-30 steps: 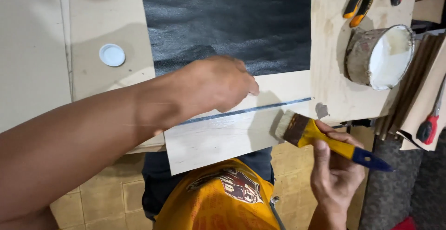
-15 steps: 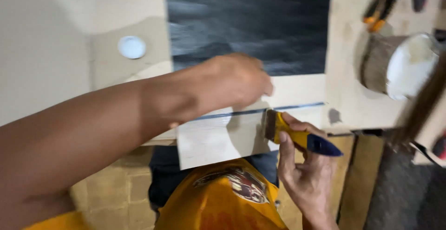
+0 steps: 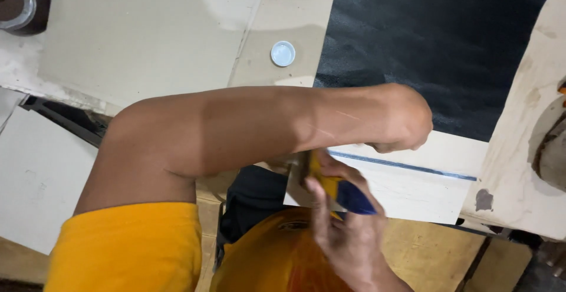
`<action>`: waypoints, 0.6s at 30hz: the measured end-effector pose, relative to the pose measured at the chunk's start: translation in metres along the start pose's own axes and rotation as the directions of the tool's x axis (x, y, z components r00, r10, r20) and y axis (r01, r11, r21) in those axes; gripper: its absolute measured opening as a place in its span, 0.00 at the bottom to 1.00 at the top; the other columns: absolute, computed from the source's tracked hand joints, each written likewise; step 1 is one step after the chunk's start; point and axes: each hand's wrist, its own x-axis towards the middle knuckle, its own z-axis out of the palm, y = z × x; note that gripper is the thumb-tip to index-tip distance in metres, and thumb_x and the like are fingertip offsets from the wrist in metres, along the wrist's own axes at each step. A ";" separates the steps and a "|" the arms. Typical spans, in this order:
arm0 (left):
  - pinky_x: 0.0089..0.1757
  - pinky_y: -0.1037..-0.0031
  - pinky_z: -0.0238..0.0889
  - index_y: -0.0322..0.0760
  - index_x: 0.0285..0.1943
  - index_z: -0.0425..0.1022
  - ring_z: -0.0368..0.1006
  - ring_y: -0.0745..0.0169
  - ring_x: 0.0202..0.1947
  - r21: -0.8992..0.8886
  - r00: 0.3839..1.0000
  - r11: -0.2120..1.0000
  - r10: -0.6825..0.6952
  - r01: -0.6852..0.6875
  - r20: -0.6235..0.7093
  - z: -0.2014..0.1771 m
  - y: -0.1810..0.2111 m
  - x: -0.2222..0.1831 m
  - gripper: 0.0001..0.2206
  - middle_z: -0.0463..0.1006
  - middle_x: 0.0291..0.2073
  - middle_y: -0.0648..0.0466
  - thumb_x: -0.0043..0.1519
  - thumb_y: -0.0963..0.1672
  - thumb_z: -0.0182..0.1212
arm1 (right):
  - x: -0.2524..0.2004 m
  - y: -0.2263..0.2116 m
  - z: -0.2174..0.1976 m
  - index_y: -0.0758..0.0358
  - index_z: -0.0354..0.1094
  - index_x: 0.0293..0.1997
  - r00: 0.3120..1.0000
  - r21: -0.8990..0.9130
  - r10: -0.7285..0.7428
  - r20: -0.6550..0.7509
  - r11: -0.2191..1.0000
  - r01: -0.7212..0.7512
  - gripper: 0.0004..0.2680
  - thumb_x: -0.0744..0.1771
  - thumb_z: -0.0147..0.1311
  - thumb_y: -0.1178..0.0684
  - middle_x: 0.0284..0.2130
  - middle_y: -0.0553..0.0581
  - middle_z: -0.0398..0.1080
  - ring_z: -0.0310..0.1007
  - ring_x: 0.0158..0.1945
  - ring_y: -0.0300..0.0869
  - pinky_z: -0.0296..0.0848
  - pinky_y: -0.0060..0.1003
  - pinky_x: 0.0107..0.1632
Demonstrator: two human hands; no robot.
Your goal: The person applies glue to a cardboard surface using a brush and then carefully adheres a black vinyl sheet to it, smoothing it out by hand and trimming edges.
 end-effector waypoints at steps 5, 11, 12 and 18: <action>0.30 0.65 0.64 0.58 0.31 0.79 0.74 0.64 0.29 0.031 0.988 0.996 0.083 -0.080 -0.126 0.055 -0.015 0.028 0.07 0.77 0.27 0.67 0.58 0.44 0.58 | 0.005 -0.009 0.000 0.68 0.66 0.49 0.993 0.122 0.113 0.035 0.986 -0.117 0.09 0.67 0.57 0.55 0.49 0.64 0.76 0.81 0.53 0.48 0.78 0.37 0.57; 0.34 0.62 0.67 0.57 0.39 0.79 0.74 0.60 0.38 0.123 0.979 0.987 0.124 -0.105 -0.160 -0.033 0.001 0.013 0.06 0.78 0.36 0.65 0.58 0.44 0.59 | -0.027 -0.008 -0.032 0.71 0.61 0.47 0.909 0.200 0.368 -0.197 0.922 -0.331 0.07 0.68 0.52 0.59 0.47 0.71 0.74 0.79 0.53 0.53 0.78 0.40 0.60; 0.42 0.57 0.74 0.50 0.53 0.81 0.76 0.51 0.50 0.238 0.990 0.965 0.124 -0.107 -0.059 -0.057 0.035 -0.033 0.13 0.81 0.50 0.60 0.60 0.44 0.62 | -0.021 -0.005 -0.039 0.78 0.59 0.45 0.935 0.065 0.294 -0.200 0.956 -0.286 0.07 0.68 0.51 0.61 0.47 0.76 0.73 0.79 0.53 0.56 0.79 0.42 0.60; 0.28 0.63 0.70 0.38 0.34 0.83 0.71 0.55 0.25 0.001 0.998 1.000 -0.013 0.013 0.066 -0.069 0.036 -0.050 0.07 0.79 0.25 0.58 0.51 0.37 0.61 | -0.017 0.004 0.006 0.67 0.69 0.47 0.977 0.115 0.190 -0.094 0.977 -0.179 0.06 0.67 0.56 0.58 0.46 0.65 0.76 0.80 0.48 0.48 0.77 0.36 0.56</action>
